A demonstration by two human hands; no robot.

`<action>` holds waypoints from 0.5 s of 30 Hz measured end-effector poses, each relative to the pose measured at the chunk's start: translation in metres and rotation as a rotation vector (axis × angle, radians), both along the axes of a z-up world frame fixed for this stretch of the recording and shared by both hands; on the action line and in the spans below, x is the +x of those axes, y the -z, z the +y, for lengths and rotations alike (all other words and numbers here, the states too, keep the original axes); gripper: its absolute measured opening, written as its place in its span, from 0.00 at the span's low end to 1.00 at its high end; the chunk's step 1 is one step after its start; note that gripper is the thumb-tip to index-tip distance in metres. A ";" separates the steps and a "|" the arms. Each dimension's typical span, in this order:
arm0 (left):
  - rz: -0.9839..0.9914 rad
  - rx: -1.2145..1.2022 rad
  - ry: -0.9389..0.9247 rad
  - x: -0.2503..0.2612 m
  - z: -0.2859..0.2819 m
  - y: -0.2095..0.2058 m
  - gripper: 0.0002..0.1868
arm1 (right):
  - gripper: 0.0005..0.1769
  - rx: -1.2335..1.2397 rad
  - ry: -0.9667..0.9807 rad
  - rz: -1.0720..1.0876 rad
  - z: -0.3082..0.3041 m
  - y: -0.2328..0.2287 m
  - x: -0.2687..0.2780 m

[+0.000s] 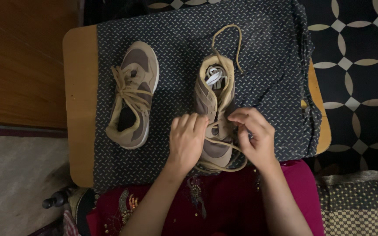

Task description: The person removes the laces from one sneaker and then re-laces it by threading the laces through the eyelets and tying a knot. The other sneaker remains laced on the table throughout.

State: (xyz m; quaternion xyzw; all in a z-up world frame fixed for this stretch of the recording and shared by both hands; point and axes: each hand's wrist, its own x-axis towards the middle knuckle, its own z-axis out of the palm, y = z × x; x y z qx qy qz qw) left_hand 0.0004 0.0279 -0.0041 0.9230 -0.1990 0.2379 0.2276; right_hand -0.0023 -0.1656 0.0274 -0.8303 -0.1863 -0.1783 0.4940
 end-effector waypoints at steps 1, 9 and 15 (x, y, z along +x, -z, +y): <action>0.003 0.012 -0.001 0.001 0.000 -0.001 0.06 | 0.17 -0.002 -0.001 -0.005 0.000 0.000 0.000; 0.099 0.124 -0.007 0.001 -0.002 -0.009 0.07 | 0.18 -0.004 0.004 0.017 0.000 0.000 0.000; 0.025 0.123 -0.003 0.002 -0.003 -0.013 0.08 | 0.18 -0.006 -0.002 0.010 0.000 0.000 0.000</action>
